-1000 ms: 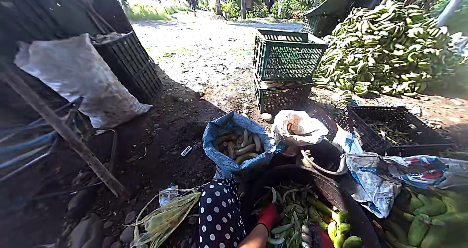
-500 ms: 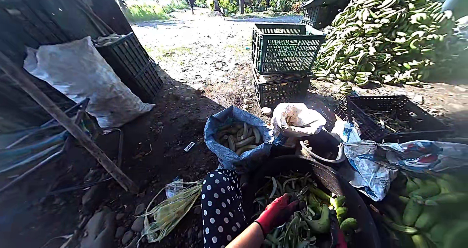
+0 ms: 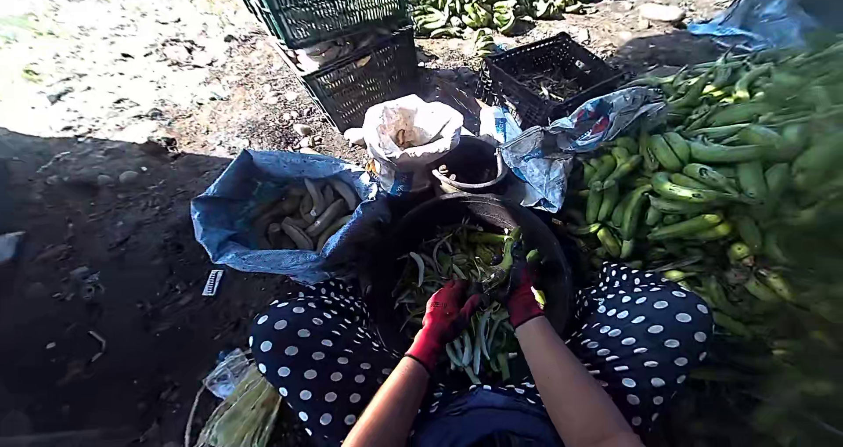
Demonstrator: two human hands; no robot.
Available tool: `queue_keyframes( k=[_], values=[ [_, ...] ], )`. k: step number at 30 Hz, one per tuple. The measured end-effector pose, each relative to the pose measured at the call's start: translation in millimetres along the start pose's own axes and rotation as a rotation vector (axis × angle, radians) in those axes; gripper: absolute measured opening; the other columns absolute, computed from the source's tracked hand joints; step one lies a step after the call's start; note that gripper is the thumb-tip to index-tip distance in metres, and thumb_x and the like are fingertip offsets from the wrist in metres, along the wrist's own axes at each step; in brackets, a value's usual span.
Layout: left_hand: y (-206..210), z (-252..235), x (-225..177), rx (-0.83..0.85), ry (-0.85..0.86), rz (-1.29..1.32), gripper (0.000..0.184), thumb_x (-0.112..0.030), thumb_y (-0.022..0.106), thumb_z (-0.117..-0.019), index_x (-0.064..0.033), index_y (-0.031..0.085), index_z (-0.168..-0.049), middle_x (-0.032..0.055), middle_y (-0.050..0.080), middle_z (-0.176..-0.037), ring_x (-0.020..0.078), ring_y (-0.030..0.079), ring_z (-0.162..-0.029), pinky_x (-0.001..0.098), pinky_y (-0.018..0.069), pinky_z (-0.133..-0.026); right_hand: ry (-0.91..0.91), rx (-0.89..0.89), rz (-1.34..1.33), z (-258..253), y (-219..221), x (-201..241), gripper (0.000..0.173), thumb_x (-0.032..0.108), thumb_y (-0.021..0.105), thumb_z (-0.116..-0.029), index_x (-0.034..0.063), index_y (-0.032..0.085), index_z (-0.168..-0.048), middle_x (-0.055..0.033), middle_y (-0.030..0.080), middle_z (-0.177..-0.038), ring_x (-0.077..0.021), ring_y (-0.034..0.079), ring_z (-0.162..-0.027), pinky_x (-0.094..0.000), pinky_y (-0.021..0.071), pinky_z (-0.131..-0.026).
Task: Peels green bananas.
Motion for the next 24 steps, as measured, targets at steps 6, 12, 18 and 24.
queue_keyframes(
  k=[6,12,18,24],
  values=[
    [5.1,-2.1,-6.4,0.019,0.005,-0.027,0.060,-0.053,0.043,-0.1019,-0.0041,0.064,-0.129,0.0195,0.066,-0.124,0.0351,0.064,-0.114,0.0565,0.0485,-0.098,0.022,-0.044,0.001,9.4,-2.8,-10.8,0.044,0.045,0.030,-0.1113,0.0085,0.053,-0.121,-0.0049,0.056,-0.084,-0.0137,0.056,-0.067,-0.0316,0.0530,-0.062],
    [11.9,-8.2,27.6,-0.107,-0.039,0.136,0.051,-0.046,0.048,-0.1018,-0.0046,0.067,-0.123,0.0151,0.069,-0.114,0.0282,0.067,-0.106,0.0520,0.0510,-0.096,0.059,-0.051,-0.031,10.2,-3.2,-25.6,0.045,0.045,0.030,-0.1110,0.0071,0.055,-0.107,-0.0049,0.056,-0.076,-0.0154,0.057,-0.062,-0.0337,0.0530,-0.057],
    [4.5,-5.8,38.9,-0.001,-0.054,0.306,0.052,-0.048,0.037,-0.1081,-0.0080,0.062,-0.130,0.0094,0.068,-0.109,0.0181,0.067,-0.096,0.0419,0.0552,-0.088,0.120,0.088,0.202,9.2,-2.5,-12.4,0.048,0.039,0.027,-0.1126,0.0033,0.054,-0.129,-0.0114,0.062,-0.089,-0.0188,0.061,-0.071,-0.0336,0.0546,-0.063],
    [1.7,-5.4,22.9,0.076,0.040,0.052,0.051,-0.046,0.039,-0.1071,-0.0108,0.063,-0.135,0.0183,0.064,-0.128,0.0332,0.062,-0.118,0.0556,0.0477,-0.101,0.238,0.219,0.353,14.3,4.4,-19.1,0.054,0.046,0.029,-0.1114,0.0024,0.054,-0.133,-0.0148,0.065,-0.100,-0.0208,0.065,-0.080,-0.0372,0.0575,-0.070]
  ],
)
Point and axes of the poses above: each hand's wrist, its own z-axis away from the middle knuckle, its own y-axis out of the palm, x = y × z, the point moved 7 cm from there along -z, towards the middle knuckle
